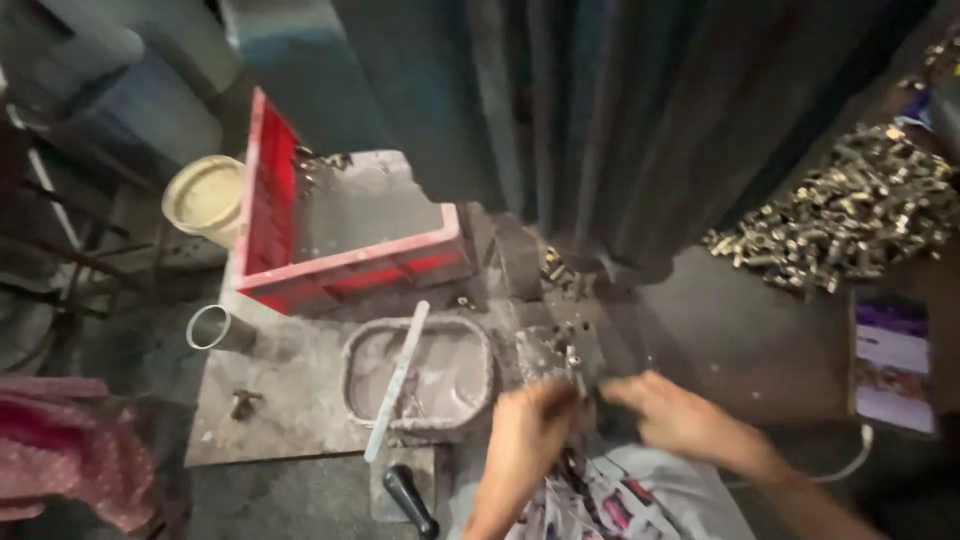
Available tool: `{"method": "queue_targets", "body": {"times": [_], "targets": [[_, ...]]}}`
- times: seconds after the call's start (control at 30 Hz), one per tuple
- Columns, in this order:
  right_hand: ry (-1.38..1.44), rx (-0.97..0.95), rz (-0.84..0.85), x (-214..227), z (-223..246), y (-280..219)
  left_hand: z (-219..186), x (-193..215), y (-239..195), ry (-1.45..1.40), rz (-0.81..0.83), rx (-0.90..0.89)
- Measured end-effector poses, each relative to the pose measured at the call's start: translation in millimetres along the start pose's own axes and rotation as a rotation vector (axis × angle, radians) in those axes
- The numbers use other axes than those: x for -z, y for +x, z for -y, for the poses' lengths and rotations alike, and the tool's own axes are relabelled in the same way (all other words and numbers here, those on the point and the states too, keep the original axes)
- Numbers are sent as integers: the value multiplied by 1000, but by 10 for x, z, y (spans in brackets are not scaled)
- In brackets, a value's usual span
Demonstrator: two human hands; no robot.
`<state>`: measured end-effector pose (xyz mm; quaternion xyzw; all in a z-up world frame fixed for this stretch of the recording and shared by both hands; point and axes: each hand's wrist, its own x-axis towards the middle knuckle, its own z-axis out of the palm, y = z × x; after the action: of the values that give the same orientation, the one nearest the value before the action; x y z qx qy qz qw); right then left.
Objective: The person sits at a workbench under a bench tapping machine and threads small brass fittings one at a time. They place each fitting on the machine fixture, operate the machine to cut threads, then move the finished fitting into a red crate beside the bench.
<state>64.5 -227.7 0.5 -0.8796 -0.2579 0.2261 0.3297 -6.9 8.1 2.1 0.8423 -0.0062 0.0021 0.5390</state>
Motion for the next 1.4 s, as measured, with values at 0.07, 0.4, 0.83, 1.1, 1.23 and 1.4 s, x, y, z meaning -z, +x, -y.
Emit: {"method": "queue_targets", "body": {"times": [0.07,0.4,0.83,1.1,1.23,1.4], "targets": [[-123,-3,65,-34,-91,32,116,292,-129,-34,214,30],[-495,291,-242,-338,-327,526,-298,457,62,-42,-484,-32],[767,160,-613,-325,-187,898,-897,250,490,-152,-469,-321],[686,277,-357,21,247,736,-281,-676,109,627,-314,-606],[664,284,-448,27,299,721,277,-1677,769,504,47,-562],[574,281,-357,215,420,654,217,-2096,2578,1156,-214,-526]]}}
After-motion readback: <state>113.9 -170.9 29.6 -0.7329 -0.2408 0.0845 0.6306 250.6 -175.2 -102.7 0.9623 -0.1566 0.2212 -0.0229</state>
